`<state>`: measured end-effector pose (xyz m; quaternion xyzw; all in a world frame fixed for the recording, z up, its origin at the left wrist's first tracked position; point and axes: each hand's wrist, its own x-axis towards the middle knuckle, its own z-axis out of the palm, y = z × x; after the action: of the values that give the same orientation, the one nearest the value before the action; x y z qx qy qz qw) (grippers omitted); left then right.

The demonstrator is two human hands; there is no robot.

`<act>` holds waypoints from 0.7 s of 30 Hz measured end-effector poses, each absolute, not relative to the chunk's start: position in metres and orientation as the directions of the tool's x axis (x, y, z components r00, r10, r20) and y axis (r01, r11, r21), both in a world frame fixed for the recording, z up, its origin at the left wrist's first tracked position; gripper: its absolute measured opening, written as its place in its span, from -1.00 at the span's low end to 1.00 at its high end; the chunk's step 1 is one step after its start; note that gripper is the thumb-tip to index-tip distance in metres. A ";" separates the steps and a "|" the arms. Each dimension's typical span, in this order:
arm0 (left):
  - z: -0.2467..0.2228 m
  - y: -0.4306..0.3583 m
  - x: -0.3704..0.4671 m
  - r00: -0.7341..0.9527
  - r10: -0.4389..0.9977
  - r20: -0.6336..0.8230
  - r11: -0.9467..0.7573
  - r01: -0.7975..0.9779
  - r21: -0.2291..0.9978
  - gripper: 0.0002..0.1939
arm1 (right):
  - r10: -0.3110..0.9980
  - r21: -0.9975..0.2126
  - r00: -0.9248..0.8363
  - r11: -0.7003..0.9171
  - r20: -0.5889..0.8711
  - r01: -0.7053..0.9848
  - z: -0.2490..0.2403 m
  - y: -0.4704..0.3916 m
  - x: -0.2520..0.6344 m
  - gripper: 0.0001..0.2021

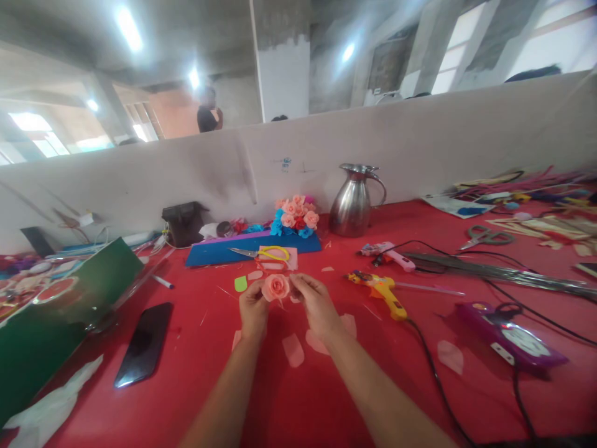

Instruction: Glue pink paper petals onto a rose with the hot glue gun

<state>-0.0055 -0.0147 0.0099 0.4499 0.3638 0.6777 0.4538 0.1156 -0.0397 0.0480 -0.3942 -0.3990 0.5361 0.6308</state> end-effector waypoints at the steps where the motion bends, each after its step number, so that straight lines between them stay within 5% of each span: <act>1: 0.010 -0.015 -0.005 -0.187 0.942 0.278 -0.323 -0.287 0.902 -0.87 | 0.991 -0.916 0.116 0.102 0.061 -0.387 0.048 -0.039 0.115 -0.75; 21: 0.008 -0.014 -0.004 -0.365 0.901 0.233 -0.320 -0.198 0.926 -0.88 | 0.996 -0.934 0.007 0.082 0.085 -0.348 0.047 -0.045 0.107 -0.89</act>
<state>-0.0039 -0.0138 0.0082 0.4061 0.4327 0.7037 0.3907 0.1072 -0.0454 0.0475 -0.3802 -0.4263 0.5608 0.5993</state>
